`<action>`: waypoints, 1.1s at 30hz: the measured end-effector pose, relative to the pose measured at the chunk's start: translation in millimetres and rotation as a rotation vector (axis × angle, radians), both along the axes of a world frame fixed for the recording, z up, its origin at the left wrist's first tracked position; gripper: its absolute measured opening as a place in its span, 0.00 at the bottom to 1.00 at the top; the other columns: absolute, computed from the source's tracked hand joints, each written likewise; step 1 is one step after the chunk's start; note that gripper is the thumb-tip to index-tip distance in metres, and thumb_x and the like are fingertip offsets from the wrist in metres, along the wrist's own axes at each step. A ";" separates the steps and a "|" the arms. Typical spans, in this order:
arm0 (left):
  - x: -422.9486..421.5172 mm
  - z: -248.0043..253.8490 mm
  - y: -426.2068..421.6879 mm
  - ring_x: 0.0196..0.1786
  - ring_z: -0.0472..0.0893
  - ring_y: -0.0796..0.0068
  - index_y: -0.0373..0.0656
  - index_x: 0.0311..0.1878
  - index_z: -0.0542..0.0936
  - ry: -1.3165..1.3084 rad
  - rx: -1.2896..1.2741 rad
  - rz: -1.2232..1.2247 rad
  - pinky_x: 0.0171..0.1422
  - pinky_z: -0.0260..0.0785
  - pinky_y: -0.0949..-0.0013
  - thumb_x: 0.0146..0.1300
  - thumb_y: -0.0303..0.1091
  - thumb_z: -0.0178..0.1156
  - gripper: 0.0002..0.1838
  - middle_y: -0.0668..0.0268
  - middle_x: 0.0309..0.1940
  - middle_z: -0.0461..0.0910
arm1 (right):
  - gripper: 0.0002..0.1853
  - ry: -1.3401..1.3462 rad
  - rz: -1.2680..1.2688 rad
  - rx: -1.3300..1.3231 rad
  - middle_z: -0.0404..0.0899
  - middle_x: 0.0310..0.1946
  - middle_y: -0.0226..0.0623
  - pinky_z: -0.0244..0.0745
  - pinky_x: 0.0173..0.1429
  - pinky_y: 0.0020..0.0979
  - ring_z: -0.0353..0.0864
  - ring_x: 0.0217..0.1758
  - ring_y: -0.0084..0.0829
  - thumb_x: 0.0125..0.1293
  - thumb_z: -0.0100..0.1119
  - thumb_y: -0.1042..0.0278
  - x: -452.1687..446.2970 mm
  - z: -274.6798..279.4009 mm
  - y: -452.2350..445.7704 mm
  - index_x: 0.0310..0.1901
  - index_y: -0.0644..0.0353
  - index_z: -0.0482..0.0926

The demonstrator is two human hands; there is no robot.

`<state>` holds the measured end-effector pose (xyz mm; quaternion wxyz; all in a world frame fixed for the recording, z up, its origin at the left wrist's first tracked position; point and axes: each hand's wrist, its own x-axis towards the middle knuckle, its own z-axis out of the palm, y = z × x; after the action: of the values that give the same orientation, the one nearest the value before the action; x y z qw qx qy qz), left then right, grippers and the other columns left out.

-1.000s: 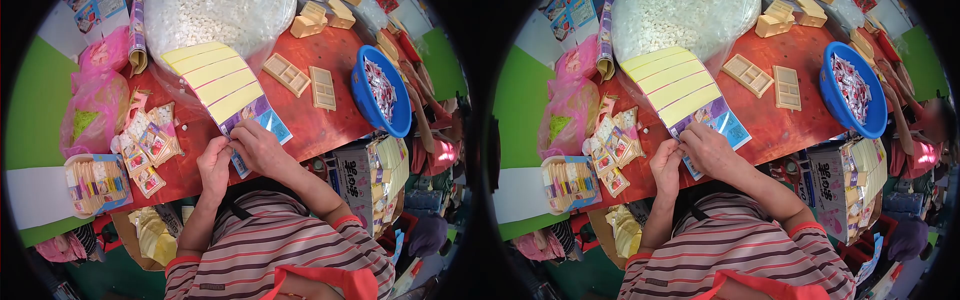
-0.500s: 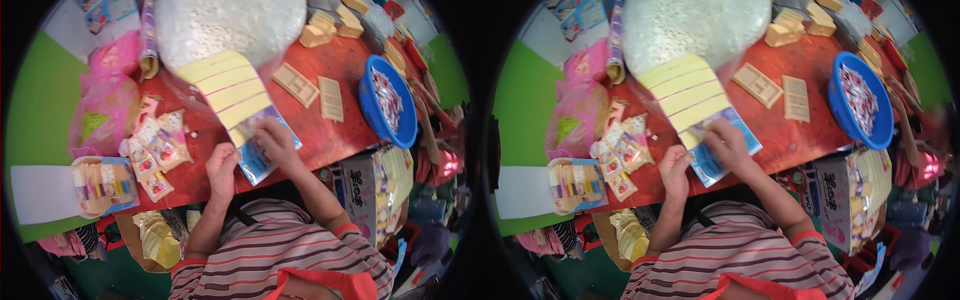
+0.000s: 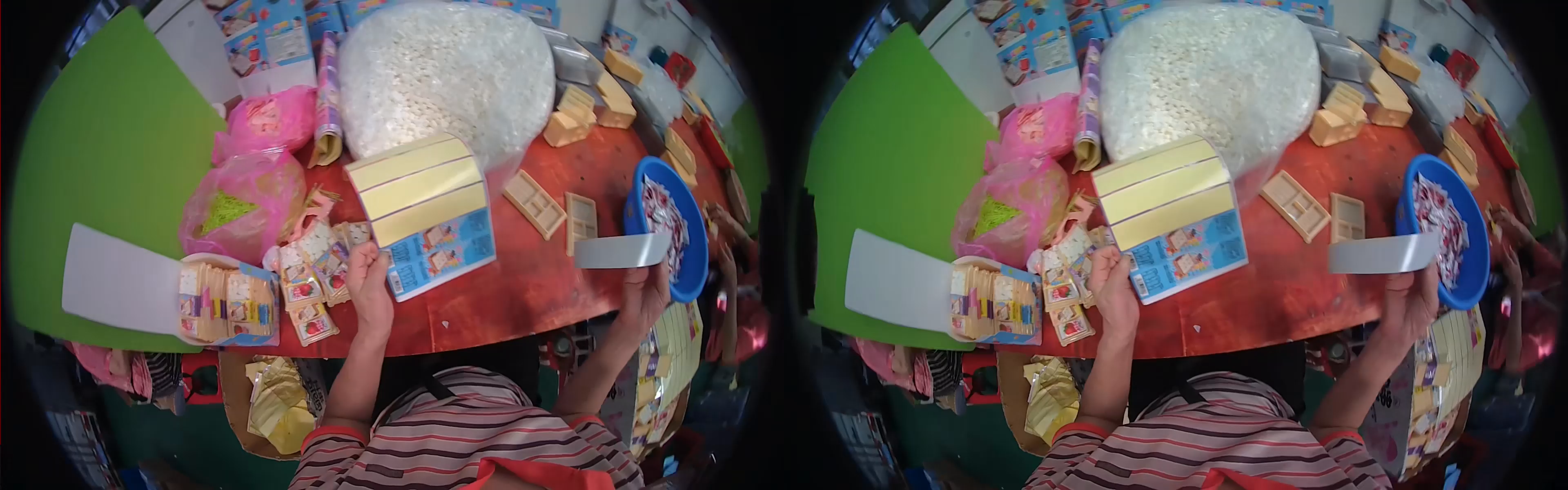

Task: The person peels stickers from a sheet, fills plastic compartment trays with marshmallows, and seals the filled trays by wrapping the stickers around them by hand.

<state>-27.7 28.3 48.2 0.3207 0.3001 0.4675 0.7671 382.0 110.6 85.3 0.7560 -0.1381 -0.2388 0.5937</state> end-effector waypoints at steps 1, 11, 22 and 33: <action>2.6 1.0 1.7 0.39 0.72 0.86 0.38 0.40 0.73 -0.010 -0.040 -0.013 0.46 0.64 0.80 0.67 0.21 0.51 0.03 0.70 0.35 0.76 | 0.20 -0.271 -0.170 -0.057 0.76 0.58 0.44 0.73 0.65 0.36 0.77 0.60 0.39 0.74 0.48 0.73 -2.9 -4.7 -9.6 0.66 0.67 0.68; 13.0 -43.8 -10.0 0.43 0.77 0.78 0.36 0.43 0.72 -0.221 -0.109 -0.111 0.52 0.69 0.72 0.66 0.19 0.49 0.05 0.62 0.39 0.77 | 0.09 -0.392 -0.010 -0.029 0.81 0.43 0.42 0.81 0.51 0.36 0.83 0.45 0.32 0.73 0.48 0.73 -20.8 15.1 -61.1 0.46 0.69 0.75; 6.7 -66.4 -14.7 0.52 0.77 0.68 0.33 0.51 0.72 -0.115 -0.150 -0.229 0.58 0.69 0.65 0.64 0.20 0.52 0.12 0.58 0.48 0.77 | 0.08 -0.824 -0.646 -0.475 0.82 0.33 0.33 0.79 0.42 0.25 0.82 0.33 0.24 0.73 0.53 0.69 59.6 -31.3 -179.5 0.42 0.64 0.78; 26.8 -55.1 -19.2 0.56 0.78 0.63 0.35 0.51 0.70 -0.256 -0.168 -0.375 0.61 0.72 0.60 0.66 0.22 0.52 0.11 0.54 0.51 0.77 | 0.09 -0.537 -0.813 -0.711 0.80 0.28 0.33 0.78 0.33 0.24 0.81 0.29 0.22 0.71 0.54 0.67 53.5 -176.0 -95.7 0.40 0.63 0.80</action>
<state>-0.9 9.1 -6.9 0.5381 0.2544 0.4213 0.6843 435.5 14.8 -90.7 0.7430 -0.6077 -0.1364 0.2450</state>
